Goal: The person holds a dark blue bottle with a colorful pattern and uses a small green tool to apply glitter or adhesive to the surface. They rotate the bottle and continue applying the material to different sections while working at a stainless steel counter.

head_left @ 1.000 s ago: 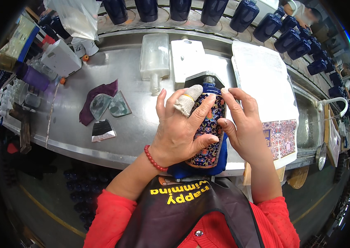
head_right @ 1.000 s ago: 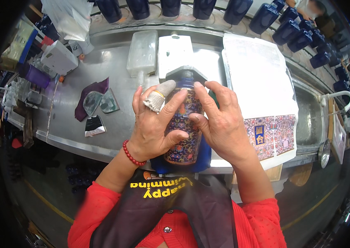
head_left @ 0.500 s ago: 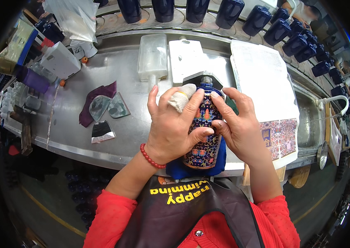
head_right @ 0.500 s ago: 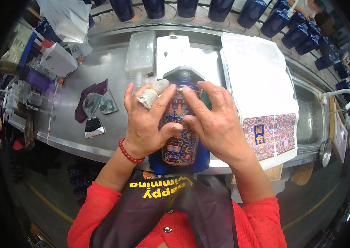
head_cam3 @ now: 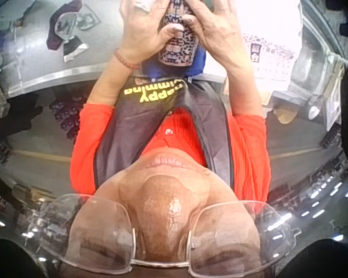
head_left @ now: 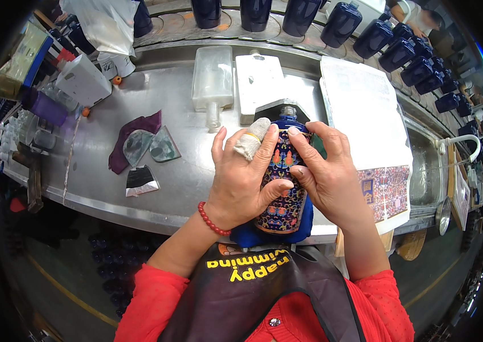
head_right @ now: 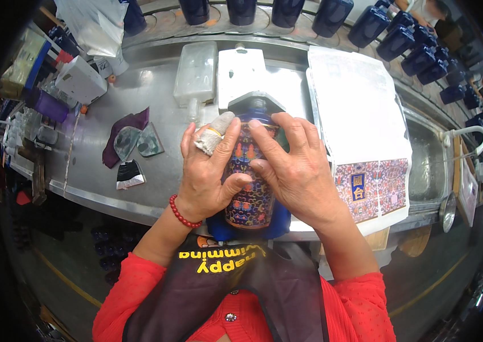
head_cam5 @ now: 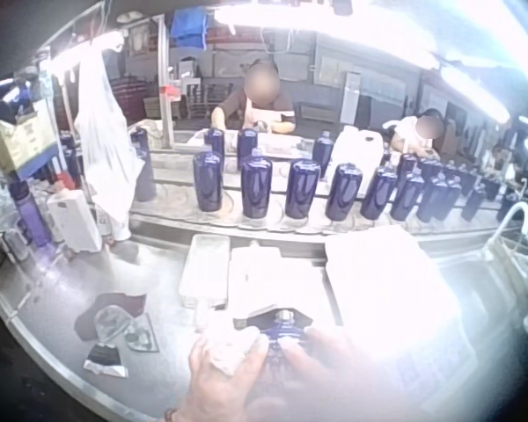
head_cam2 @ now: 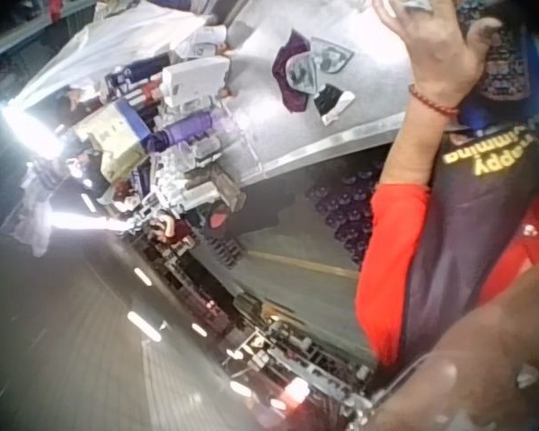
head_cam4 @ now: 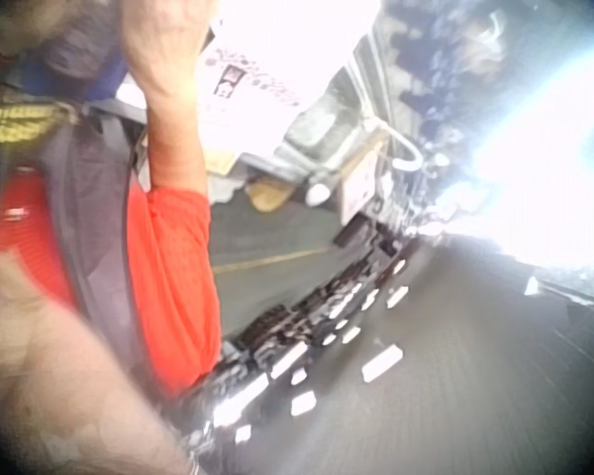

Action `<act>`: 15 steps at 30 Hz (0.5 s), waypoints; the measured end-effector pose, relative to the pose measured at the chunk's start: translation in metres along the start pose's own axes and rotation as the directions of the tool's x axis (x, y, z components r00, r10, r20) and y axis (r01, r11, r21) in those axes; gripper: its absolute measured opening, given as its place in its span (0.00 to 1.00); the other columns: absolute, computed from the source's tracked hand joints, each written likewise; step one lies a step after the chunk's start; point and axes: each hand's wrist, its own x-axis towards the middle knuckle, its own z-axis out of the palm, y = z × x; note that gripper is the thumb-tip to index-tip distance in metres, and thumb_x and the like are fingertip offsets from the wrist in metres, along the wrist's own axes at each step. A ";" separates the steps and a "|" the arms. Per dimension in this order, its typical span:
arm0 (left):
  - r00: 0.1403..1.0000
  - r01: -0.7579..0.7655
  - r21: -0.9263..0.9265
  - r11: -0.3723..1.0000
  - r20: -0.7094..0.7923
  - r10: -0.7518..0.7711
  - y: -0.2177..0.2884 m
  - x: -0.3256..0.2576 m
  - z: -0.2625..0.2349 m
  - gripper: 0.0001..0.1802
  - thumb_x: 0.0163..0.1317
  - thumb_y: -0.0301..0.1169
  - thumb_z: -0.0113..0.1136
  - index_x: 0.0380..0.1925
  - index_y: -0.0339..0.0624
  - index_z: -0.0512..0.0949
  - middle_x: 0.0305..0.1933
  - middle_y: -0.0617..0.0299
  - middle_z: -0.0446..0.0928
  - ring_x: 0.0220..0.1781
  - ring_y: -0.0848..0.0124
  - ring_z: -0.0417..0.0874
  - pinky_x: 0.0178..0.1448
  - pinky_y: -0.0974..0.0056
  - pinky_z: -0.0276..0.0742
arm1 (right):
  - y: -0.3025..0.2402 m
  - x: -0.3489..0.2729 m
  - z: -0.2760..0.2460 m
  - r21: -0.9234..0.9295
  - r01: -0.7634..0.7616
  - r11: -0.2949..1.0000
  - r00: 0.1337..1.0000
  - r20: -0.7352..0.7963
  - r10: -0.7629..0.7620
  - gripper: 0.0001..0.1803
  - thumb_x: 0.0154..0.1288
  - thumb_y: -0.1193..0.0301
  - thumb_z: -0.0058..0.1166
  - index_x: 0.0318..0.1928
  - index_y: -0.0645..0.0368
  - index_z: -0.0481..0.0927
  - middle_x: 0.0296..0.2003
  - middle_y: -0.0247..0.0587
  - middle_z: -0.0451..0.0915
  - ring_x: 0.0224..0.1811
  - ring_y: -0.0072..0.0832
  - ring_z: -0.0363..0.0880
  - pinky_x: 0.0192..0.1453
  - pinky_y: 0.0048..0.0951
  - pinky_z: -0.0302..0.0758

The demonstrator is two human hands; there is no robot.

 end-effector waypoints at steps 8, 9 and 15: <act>1.000 0.026 -0.079 0.997 0.019 -0.025 -0.001 -0.005 0.001 0.52 0.72 0.70 0.46 0.77 0.34 0.67 0.72 0.44 0.73 0.72 0.47 0.68 0.80 0.30 0.46 | -0.001 -0.002 -0.001 0.015 -0.017 1.000 1.000 0.008 0.017 0.28 0.73 0.61 0.63 0.69 0.55 0.80 0.67 0.54 0.72 0.67 0.54 0.71 0.70 0.50 0.73; 1.000 0.025 -0.099 0.995 0.016 -0.023 -0.001 -0.005 0.001 0.52 0.72 0.70 0.46 0.77 0.34 0.66 0.73 0.44 0.72 0.72 0.46 0.68 0.80 0.30 0.46 | -0.001 -0.003 -0.002 0.012 -0.015 1.000 1.000 0.013 0.014 0.28 0.73 0.60 0.63 0.69 0.55 0.80 0.67 0.54 0.72 0.67 0.54 0.71 0.70 0.50 0.73; 1.000 0.014 -0.102 0.995 0.025 -0.012 -0.001 -0.005 0.003 0.53 0.72 0.70 0.47 0.78 0.34 0.65 0.75 0.43 0.69 0.73 0.46 0.68 0.79 0.29 0.46 | 0.000 -0.003 0.000 0.007 -0.003 1.000 1.000 0.016 0.003 0.28 0.73 0.60 0.63 0.70 0.55 0.79 0.67 0.54 0.72 0.67 0.54 0.71 0.71 0.50 0.72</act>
